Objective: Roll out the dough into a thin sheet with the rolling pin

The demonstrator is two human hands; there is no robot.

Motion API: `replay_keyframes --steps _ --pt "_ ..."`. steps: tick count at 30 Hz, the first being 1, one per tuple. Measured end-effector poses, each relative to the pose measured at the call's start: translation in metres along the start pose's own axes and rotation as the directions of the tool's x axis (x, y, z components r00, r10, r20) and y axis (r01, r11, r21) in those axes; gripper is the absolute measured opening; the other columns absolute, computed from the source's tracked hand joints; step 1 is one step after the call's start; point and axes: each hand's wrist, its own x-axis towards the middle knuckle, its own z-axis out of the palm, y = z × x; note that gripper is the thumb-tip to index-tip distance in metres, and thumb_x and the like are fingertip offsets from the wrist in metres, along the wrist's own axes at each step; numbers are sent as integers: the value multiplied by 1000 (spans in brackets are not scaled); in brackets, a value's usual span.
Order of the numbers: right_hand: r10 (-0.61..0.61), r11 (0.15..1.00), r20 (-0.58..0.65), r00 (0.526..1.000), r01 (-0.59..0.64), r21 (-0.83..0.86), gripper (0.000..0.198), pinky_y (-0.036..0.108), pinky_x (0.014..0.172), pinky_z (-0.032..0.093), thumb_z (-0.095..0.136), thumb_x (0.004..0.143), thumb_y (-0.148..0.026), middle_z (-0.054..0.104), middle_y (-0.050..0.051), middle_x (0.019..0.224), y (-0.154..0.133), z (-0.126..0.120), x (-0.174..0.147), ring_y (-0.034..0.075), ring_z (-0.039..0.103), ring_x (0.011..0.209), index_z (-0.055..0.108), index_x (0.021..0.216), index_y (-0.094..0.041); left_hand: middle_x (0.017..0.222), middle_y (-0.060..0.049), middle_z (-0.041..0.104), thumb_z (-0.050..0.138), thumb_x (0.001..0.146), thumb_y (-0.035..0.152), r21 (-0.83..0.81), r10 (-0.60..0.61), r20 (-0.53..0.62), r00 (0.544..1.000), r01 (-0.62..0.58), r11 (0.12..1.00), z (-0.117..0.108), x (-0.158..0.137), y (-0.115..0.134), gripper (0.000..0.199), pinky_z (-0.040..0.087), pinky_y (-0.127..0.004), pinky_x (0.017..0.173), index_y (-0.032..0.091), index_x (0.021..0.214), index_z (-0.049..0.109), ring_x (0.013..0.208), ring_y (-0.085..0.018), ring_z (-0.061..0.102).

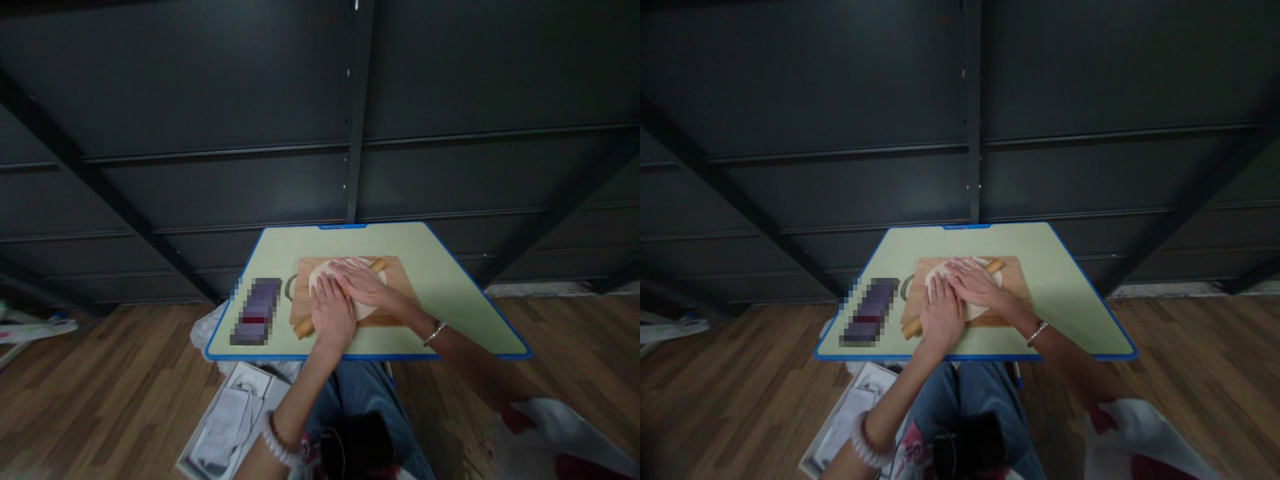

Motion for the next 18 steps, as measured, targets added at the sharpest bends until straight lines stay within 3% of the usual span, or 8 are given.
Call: replay_keyframes --steps 5,9,18 --pt "-59 996 38 998 56 69 54 39 113 17 12 97 -37 36 7 145 1 -10 -25 14 25 136 37 139 -15 144 -23 31 34 91 34 -36 4 -54 999 -6 999 -2 -31 27 59 20 -46 111 -2 139 32 136 -34 21" --pt "-88 992 51 995 83 97 52 39 113 18 17 97 -38 36 6 146 4 -16 -41 15 22 137 38 139 -17 145 -23 29 35 91 37 -64 89 -70 994 -94 994 -1 -38 28 61 20 -44 112 -1 139 31 137 -32 21" --pt "-89 995 26 996 88 42 51 37 113 20 21 96 -35 35 8 146 1 -15 -29 15 27 135 34 141 -15 144 -20 34 26 92 35 5 71 -14 997 -71 997 4 12 -7 59 18 -46 111 -1 138 34 135 -31 25"
